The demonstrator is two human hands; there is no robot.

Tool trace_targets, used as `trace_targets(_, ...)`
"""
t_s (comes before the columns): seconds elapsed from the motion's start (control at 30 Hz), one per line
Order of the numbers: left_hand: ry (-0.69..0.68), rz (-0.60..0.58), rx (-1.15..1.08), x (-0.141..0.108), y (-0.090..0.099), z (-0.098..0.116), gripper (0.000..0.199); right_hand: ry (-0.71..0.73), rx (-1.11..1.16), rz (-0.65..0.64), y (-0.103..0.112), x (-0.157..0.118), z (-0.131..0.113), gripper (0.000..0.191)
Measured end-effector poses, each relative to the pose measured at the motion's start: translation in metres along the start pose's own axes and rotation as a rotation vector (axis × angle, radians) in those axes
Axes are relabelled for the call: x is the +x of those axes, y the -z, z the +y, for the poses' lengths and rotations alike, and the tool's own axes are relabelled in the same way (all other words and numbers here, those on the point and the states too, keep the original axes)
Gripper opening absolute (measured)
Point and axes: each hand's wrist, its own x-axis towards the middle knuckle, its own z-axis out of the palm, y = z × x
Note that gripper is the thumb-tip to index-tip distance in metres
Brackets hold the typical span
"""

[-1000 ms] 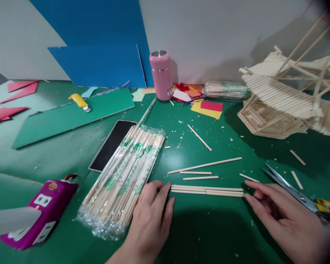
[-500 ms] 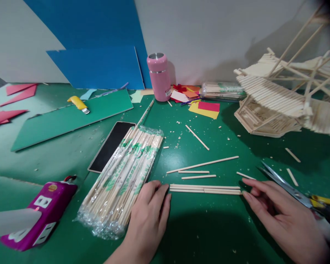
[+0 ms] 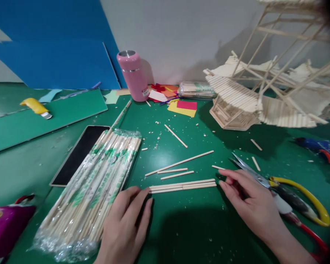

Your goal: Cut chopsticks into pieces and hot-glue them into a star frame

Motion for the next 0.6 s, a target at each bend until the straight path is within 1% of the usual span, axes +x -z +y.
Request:
trace_targets(0.03,-0.031,0.0,-0.006,-0.001,0.002,0.001,0.021,-0.001,0.012,0.016,0.0,0.0,0.0,0.021)
trace_targets(0.13,-0.143,-0.072,0.008,0.0,0.008,0.005,0.022,0.013,0.029,0.053,0.001,0.0,0.001,0.021)
trace_targets(0.23,-0.264,-0.105,0.031,0.009,0.007,0.01,0.022,0.026,0.021,0.065,0.002,0.001,0.003,0.022)
trace_targets(0.37,-0.304,-0.072,0.078,0.028,-0.002,0.019,0.02,0.03,-0.016,0.05,0.004,0.002,0.003,0.022)
trace_targets(0.43,-0.319,-0.073,0.108,0.032,-0.007,0.02,0.022,0.04,-0.019,0.023,0.006,0.001,0.001,0.02)
trace_targets(0.6,-0.412,-0.157,0.15,0.025,-0.012,0.011,0.03,0.064,0.002,-0.061,0.01,0.0,-0.005,0.018)
